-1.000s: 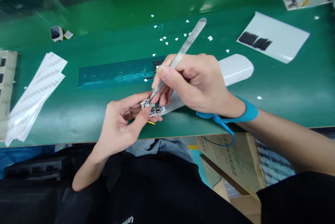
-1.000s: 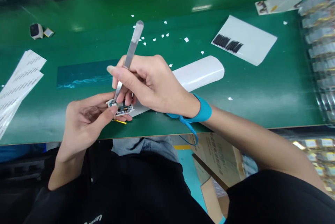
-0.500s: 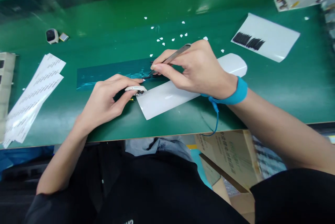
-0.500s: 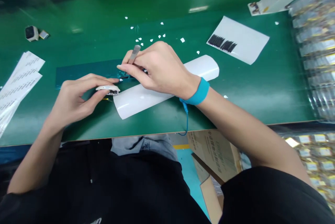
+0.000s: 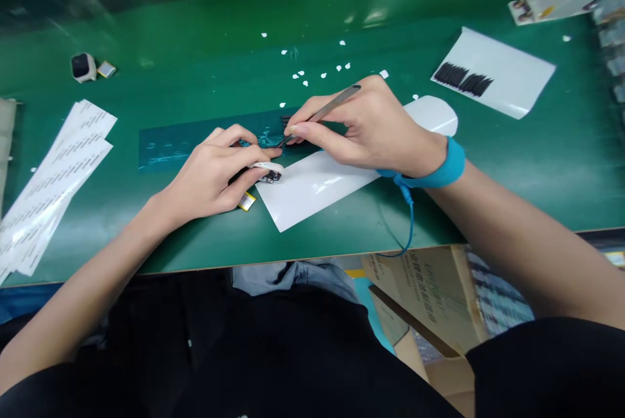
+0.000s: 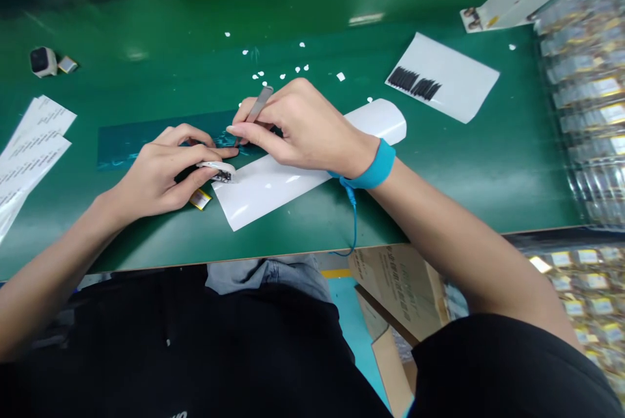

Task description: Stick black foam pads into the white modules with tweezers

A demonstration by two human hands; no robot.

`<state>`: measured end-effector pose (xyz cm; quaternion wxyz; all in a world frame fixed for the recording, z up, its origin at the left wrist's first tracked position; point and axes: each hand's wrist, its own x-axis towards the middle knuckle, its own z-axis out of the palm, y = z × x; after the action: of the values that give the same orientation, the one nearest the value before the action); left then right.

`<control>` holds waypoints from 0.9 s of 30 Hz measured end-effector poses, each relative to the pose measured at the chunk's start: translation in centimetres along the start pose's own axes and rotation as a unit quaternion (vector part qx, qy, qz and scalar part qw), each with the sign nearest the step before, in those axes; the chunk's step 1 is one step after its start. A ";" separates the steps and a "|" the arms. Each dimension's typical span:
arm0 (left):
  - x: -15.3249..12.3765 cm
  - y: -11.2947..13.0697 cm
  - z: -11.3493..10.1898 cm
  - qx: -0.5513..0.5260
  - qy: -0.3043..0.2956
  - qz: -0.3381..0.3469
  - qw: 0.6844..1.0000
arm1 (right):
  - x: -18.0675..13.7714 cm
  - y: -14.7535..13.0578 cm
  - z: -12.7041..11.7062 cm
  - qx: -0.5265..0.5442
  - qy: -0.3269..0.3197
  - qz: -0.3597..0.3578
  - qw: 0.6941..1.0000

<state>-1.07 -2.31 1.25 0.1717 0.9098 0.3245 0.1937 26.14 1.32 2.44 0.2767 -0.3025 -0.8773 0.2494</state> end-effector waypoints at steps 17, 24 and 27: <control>0.0 -0.8 0.4 -0.013 0.019 0.035 0.999 | -0.5 0.6 0.6 -0.088 0.038 -0.111 0.989; -0.5 1.8 0.0 -0.042 0.067 0.124 0.989 | -0.4 0.7 0.4 -0.091 0.146 -0.147 0.974; 0.2 4.5 -1.1 -0.163 0.203 0.028 0.965 | -0.3 0.6 0.7 -0.128 0.207 -0.182 0.953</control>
<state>0.94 -5.26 4.29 0.2430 0.8198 0.2911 0.4290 26.19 1.32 1.50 0.4518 -0.2157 -0.8656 0.0124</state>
